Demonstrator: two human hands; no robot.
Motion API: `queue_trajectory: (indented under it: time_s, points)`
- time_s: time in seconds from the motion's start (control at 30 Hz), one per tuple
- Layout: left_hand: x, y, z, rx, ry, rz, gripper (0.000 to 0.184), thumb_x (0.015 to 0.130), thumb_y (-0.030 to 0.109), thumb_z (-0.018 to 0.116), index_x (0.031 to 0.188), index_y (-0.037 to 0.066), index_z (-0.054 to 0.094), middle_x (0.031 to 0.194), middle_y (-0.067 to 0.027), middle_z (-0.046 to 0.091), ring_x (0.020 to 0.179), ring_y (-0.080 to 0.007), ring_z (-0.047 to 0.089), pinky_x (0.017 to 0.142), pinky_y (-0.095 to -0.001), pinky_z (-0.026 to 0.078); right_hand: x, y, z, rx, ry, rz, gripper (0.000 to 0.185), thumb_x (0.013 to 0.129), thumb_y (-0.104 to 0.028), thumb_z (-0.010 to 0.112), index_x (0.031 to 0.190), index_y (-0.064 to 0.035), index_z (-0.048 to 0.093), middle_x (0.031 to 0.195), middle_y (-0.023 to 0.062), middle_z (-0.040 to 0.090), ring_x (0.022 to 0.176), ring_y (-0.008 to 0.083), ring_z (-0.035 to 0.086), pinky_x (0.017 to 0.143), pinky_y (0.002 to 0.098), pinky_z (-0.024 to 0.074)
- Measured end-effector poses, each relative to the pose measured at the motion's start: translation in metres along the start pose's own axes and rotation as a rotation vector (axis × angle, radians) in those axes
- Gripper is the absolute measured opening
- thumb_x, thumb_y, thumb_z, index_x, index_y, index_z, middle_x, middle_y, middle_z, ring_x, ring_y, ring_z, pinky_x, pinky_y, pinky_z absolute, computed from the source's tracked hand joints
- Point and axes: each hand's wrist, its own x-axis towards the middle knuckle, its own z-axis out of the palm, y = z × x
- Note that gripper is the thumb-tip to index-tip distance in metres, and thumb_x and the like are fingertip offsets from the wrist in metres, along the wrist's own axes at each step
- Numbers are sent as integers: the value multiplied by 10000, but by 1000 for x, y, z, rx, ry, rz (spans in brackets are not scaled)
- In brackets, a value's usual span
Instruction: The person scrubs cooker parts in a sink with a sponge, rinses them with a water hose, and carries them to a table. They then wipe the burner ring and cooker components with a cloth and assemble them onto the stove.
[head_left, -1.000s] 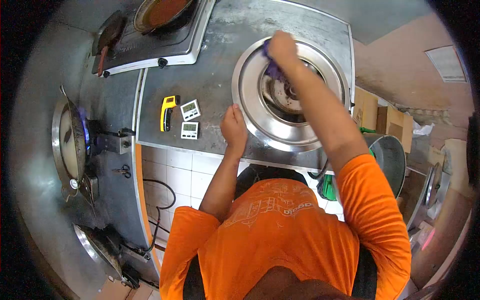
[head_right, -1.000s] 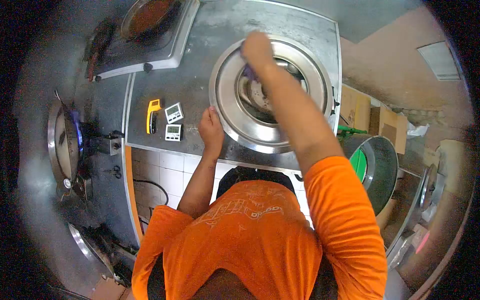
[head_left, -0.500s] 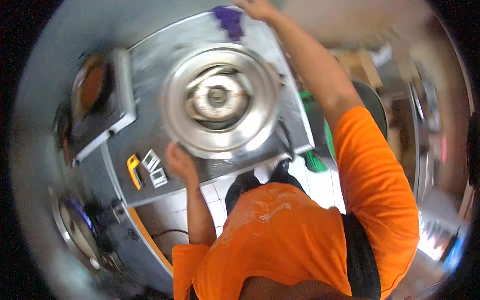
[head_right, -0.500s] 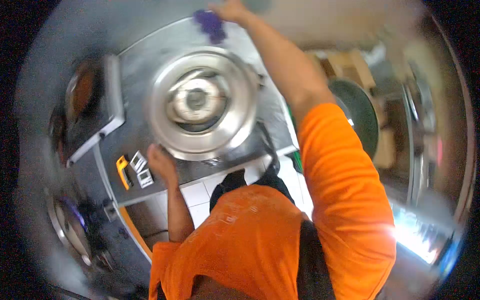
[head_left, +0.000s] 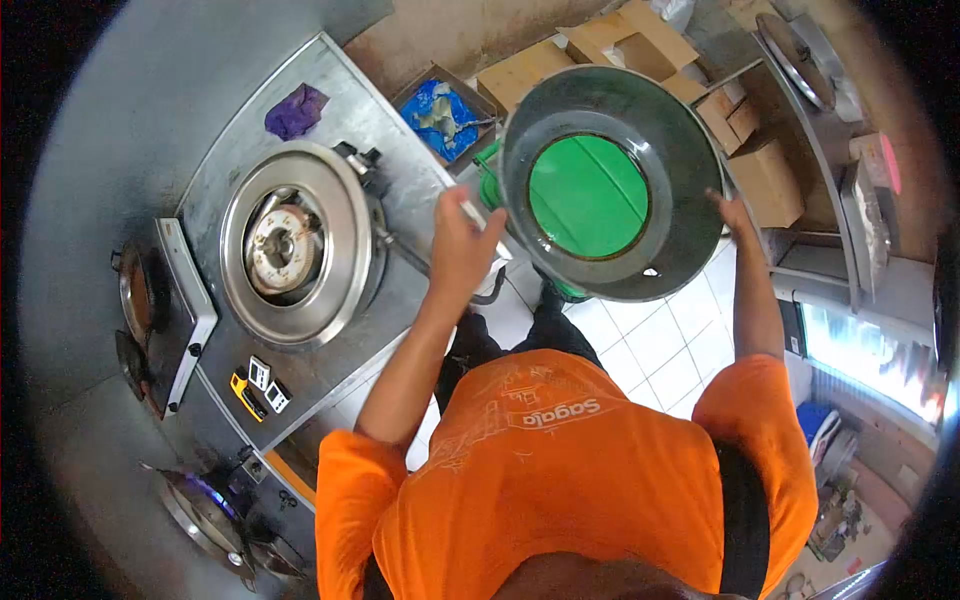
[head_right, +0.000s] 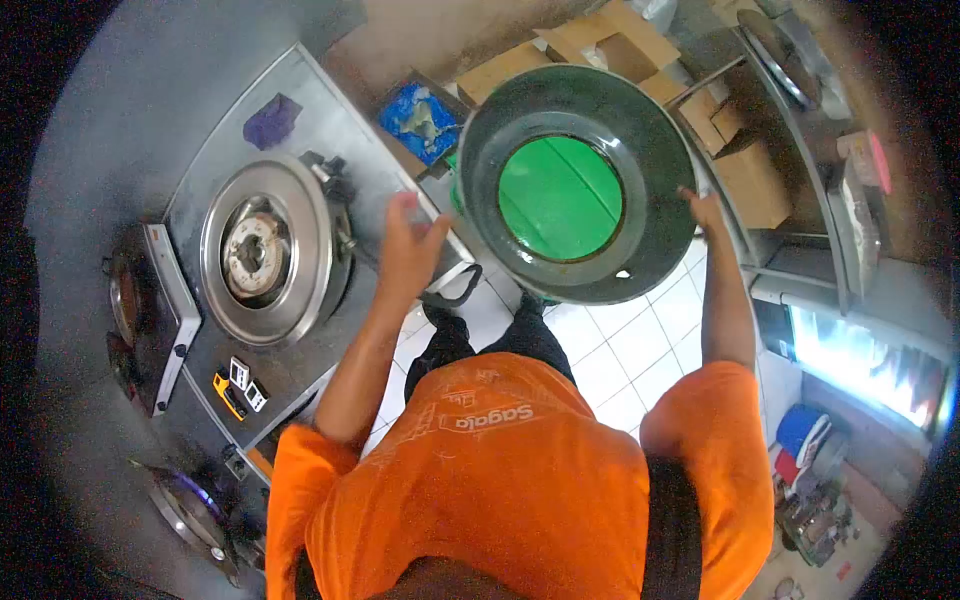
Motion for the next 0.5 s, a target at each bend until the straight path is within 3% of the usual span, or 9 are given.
queue_trajectory:
  time_s: [0.03,0.1,0.13,0.17,0.3,0.37,0.43,0.47,0.5]
  points:
    - [24,-14,33,198,50,6,480,825,212,716,1198,0,501,1028,-172,580,928,-234,592,734,-339,518,-14,-3,-3,14,-17,1,667,840,-424,630,1322,10,475,1278,244,534,1130,371,549,928,548,443]
    - [46,-35,74,424,92,7,554,808,212,723,1255,-10,481,1094,-208,585,996,-282,614,727,-367,562,-64,-44,-16,266,-340,294,544,857,-356,581,1282,-22,522,1132,203,629,954,278,648,803,474,542]
    - [55,-35,84,160,-166,-313,589,818,221,705,1291,-7,438,1133,-196,596,937,-272,653,649,-364,585,-52,-34,-18,287,-353,294,544,857,-356,581,1282,-22,522,1132,203,629,954,278,648,803,474,542]
    - [61,-38,91,-115,-414,-632,624,828,231,687,1327,-4,394,1172,-185,607,879,-262,691,572,-360,608,-39,-26,-19,263,-444,206,492,859,-302,550,1252,-7,539,1086,198,642,886,269,661,720,454,563]
    - [61,-51,91,-130,-448,-629,498,840,156,611,1271,-48,469,1019,-170,666,738,-269,703,481,-367,605,-36,-29,-32,294,-521,4,394,852,-222,503,1152,19,588,951,177,666,725,269,673,541,396,586]
    - [50,-34,84,-148,-419,-616,378,845,102,534,1188,-54,554,914,-167,682,684,-261,699,483,-348,603,-51,-74,-65,244,-490,-9,375,841,-193,506,1131,31,585,933,179,660,754,289,679,529,420,590]
    - [35,-45,87,-221,-351,-605,364,848,71,509,1180,-76,543,912,-182,677,627,-263,689,467,-339,598,-65,-106,-101,74,-411,-90,373,822,-160,502,1106,70,575,904,212,650,711,335,683,510,460,580]
    - [25,-40,85,-226,-385,-631,383,853,56,492,1213,-73,512,942,-187,671,630,-264,687,463,-336,595,-43,-96,-109,-236,-349,-409,376,817,-144,506,1102,94,565,905,247,644,677,366,676,497,463,573]
    - [13,-37,86,-236,-417,-657,404,858,41,474,1247,-69,482,971,-192,665,633,-265,686,459,-333,593,-28,-86,-117,-293,-293,-460,376,816,-134,510,1098,110,561,914,283,635,680,389,673,515,462,572]
